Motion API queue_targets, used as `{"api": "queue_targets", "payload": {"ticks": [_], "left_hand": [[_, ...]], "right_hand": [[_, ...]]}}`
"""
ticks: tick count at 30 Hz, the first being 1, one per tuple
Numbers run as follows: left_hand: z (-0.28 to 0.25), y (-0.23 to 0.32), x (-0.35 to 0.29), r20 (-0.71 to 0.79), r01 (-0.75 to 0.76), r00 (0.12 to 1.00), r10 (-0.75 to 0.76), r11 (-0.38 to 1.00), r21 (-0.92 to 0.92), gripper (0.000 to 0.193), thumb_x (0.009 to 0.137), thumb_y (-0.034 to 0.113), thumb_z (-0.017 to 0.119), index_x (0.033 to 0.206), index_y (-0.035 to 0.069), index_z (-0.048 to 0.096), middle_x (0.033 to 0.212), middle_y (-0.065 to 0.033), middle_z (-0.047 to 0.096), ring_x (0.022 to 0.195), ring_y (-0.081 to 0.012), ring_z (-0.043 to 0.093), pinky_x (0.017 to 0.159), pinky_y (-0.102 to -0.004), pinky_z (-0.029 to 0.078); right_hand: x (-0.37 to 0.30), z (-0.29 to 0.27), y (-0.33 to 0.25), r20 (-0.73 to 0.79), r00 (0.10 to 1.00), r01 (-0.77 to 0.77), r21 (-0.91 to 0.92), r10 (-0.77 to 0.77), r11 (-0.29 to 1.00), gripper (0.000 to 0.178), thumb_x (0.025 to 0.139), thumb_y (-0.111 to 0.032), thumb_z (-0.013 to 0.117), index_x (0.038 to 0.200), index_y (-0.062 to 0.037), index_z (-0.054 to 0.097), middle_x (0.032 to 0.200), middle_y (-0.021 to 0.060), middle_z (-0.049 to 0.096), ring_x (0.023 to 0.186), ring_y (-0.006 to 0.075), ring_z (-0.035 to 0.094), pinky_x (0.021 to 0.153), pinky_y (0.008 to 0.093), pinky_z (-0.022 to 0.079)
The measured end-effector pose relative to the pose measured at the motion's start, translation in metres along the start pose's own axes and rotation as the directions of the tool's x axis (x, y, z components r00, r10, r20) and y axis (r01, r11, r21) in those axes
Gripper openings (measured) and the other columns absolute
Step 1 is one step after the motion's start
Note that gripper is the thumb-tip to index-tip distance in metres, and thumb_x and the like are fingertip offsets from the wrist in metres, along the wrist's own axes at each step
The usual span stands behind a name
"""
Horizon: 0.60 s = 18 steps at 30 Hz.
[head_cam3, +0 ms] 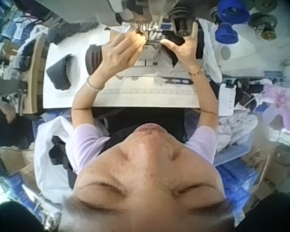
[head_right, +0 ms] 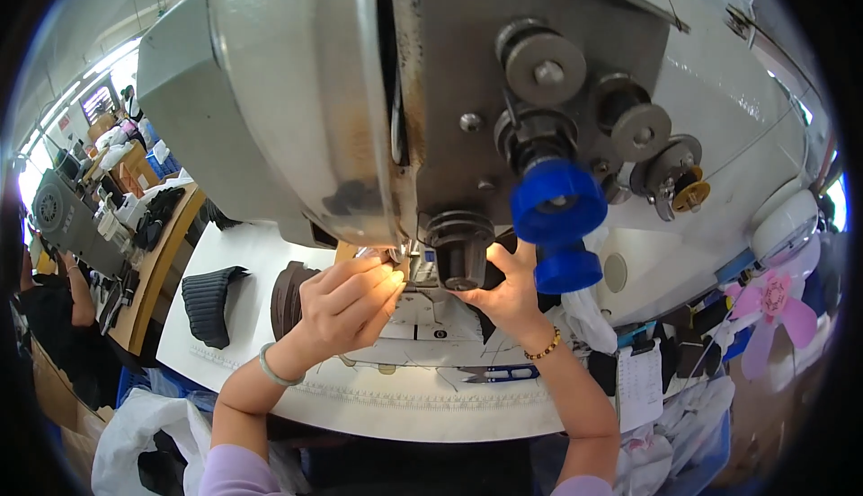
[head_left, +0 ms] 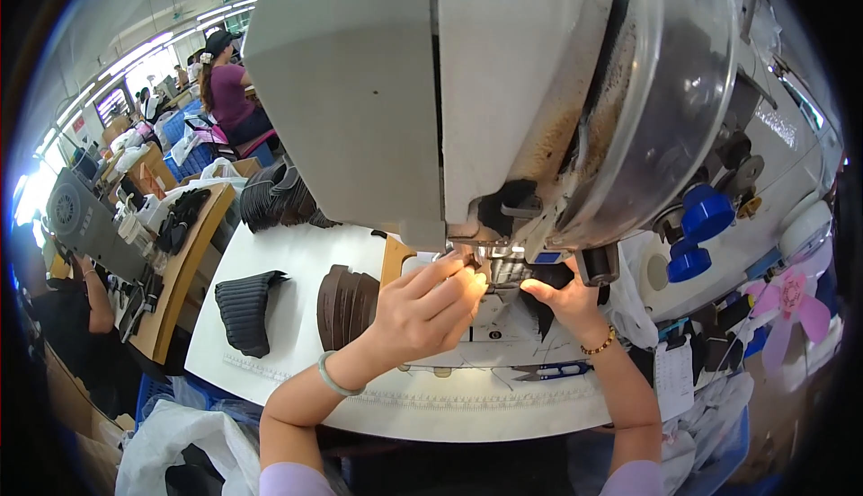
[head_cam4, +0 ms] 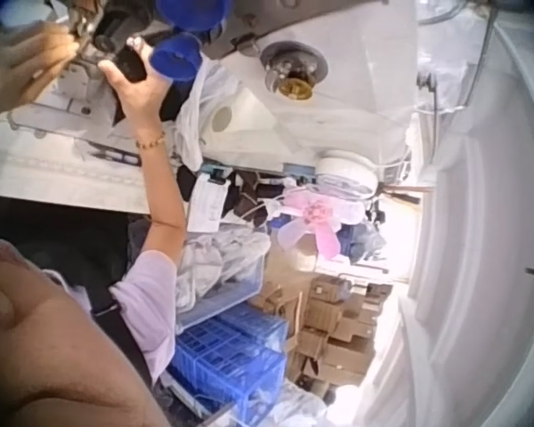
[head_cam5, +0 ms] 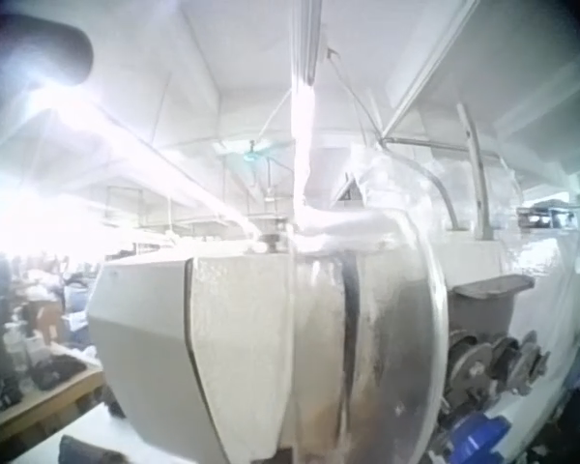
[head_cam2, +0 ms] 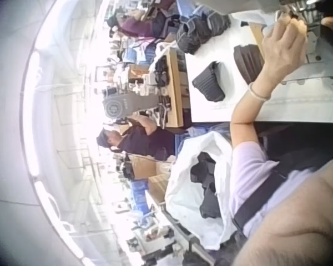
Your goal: Sewing leather or fabric components of a shoe together using an industrial sewing machine.
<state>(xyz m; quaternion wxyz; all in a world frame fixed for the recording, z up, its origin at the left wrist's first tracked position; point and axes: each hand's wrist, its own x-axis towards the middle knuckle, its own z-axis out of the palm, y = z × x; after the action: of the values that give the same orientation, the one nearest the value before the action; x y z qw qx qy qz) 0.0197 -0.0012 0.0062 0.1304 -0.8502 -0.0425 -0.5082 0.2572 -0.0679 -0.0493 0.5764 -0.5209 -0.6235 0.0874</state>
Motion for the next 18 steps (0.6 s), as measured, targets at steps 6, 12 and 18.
{"api": "queue_targets", "payload": {"ticks": [6,12,18], "left_hand": [[-0.003,0.0,0.001,0.002,0.029,1.0,-0.029,1.0,0.0,0.02,0.07,0.005,0.074,0.089,0.004,0.07,0.09,-0.0027,0.066,0.084,-0.0214,0.066,0.066,-0.0301,0.056],[0.006,-0.006,-0.003,-0.019,0.046,0.999,-0.047,0.999,-0.02,0.022,0.07,0.002,0.073,0.091,0.002,0.067,0.09,-0.0061,0.065,0.082,-0.0243,0.065,0.066,-0.0315,0.055],[0.015,-0.009,-0.007,-0.055,0.084,0.994,-0.09,0.991,-0.104,0.02,0.071,-0.002,0.07,0.089,-0.003,0.063,0.094,-0.0124,0.064,0.084,-0.0287,0.065,0.066,-0.0332,0.054]], "right_hand": [[0.006,0.007,-0.022,-0.03,0.997,0.067,-0.088,-0.07,0.994,0.049,0.065,-0.045,0.087,0.089,-0.0062,0.069,0.115,0.0145,0.048,0.107,0.0289,0.042,0.093,0.0433,0.038],[0.005,0.005,-0.011,-0.068,0.987,0.131,-0.172,-0.145,0.976,0.044,0.065,-0.036,0.088,0.093,-0.0068,0.071,0.108,0.0103,0.054,0.098,0.0258,0.042,0.084,0.0405,0.039],[0.003,0.0,0.025,0.039,0.997,0.066,-0.117,-0.062,0.991,0.052,0.086,-0.026,0.077,0.12,0.004,0.051,0.113,0.0084,0.062,0.102,0.0131,0.06,0.091,0.0279,0.05]]}}
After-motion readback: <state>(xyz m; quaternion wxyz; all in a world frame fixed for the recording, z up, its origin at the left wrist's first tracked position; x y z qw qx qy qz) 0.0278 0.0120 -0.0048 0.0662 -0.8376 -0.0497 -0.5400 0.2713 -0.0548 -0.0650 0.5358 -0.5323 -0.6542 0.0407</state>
